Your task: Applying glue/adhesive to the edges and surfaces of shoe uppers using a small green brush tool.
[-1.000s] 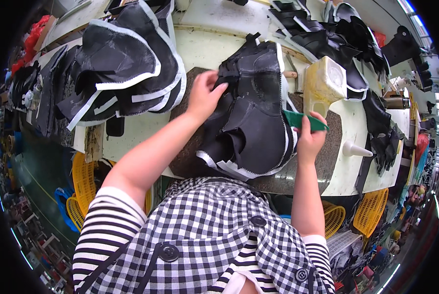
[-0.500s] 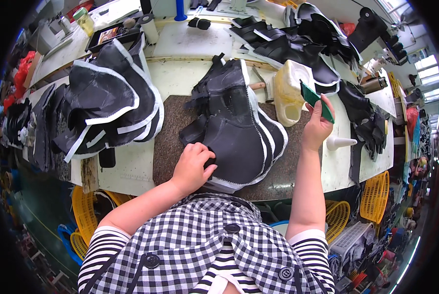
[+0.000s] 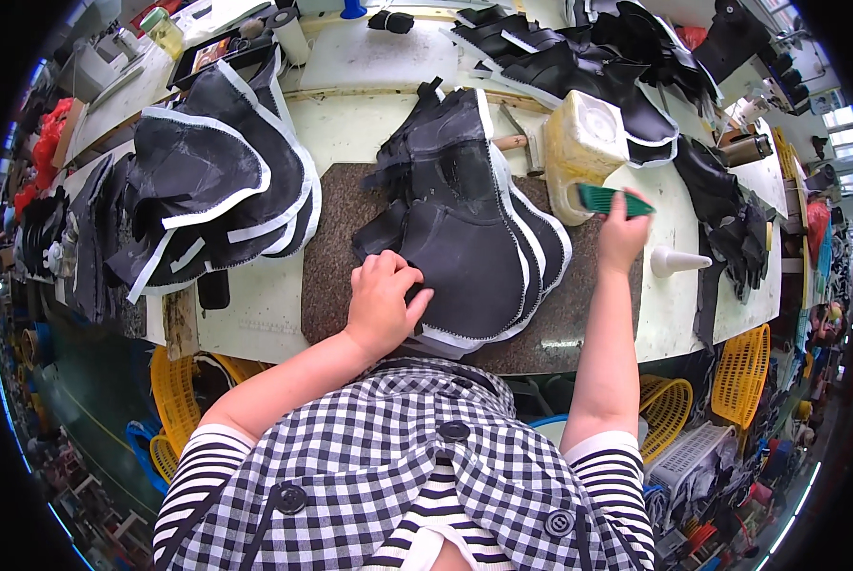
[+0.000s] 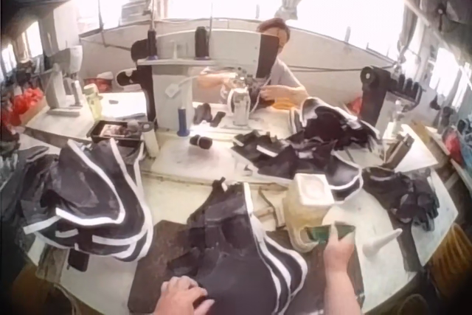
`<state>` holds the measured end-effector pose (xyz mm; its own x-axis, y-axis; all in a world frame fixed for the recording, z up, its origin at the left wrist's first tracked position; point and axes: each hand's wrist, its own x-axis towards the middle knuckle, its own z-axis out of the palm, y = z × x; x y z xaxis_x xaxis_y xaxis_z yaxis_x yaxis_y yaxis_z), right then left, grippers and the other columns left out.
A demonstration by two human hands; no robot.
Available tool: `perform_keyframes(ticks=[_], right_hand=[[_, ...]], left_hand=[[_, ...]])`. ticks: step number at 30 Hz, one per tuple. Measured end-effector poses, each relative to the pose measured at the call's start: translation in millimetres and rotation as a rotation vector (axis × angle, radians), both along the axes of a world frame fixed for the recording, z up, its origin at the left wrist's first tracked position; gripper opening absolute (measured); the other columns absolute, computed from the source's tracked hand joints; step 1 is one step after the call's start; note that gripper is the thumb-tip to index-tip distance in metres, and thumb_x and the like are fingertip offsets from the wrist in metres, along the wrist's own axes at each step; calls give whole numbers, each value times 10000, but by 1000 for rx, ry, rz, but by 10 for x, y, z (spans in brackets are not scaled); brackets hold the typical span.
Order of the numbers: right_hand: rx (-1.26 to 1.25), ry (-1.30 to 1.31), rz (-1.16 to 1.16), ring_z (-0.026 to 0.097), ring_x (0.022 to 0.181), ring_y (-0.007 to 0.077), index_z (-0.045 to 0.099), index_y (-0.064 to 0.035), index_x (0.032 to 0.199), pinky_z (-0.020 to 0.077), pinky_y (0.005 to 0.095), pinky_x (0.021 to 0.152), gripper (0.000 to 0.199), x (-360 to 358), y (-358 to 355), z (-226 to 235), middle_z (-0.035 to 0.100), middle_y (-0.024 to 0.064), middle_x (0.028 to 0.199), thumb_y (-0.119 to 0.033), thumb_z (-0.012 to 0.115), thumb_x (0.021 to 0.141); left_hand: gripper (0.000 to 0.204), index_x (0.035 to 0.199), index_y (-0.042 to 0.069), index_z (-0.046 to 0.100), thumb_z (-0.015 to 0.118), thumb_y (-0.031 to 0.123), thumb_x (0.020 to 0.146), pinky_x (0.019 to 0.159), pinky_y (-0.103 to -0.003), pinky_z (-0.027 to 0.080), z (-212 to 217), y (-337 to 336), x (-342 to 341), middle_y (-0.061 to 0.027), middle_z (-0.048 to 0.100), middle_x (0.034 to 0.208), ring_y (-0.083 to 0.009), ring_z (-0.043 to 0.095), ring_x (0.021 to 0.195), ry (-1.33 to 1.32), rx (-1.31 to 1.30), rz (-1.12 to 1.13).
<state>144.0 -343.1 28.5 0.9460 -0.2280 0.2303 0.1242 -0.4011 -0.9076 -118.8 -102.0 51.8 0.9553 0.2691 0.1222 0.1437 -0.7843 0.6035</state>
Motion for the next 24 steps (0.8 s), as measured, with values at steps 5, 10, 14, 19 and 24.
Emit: perform_keyframes(ticks=[5,10,14,19,24], right_hand=[[-51,167,93,643,727,148,581,-46,1067,535,240,557,170,103,-420,-145,648,92,937,-132,614,924],[285,494,652,654,815,154,628,-66,1072,593,261,632,168,-368,482,147,654,68,968,-88,635,906],[418,210,722,613,774,101,634,-52,1010,527,240,658,108,-354,967,-373,648,30,905,-27,605,909],[85,310,818,621,810,114,615,-25,1016,539,245,667,121,-394,714,-225,645,40,928,16,575,909],[-274,218,718,678,778,307,638,-65,976,512,331,693,121,-999,276,-48,684,130,872,-14,605,872]], left_hand=[[121,842,81,640,724,117,762,824,-373,396,-35,45,-39,-42,583,919,-245,549,920,-87,-40,-28],[126,805,82,622,725,91,734,814,-379,408,-88,-3,-57,-44,568,906,-249,538,918,-84,14,-23],[134,791,77,612,726,80,721,799,-376,414,-148,-44,-71,-48,555,888,-255,530,904,-40,24,-69],[141,787,88,600,724,88,720,775,-379,424,-218,-56,-104,-48,544,891,-262,525,899,-59,10,-40],[140,762,69,600,729,66,707,765,-379,436,-281,-44,-110,-62,542,869,-271,523,883,-53,-37,-26]])
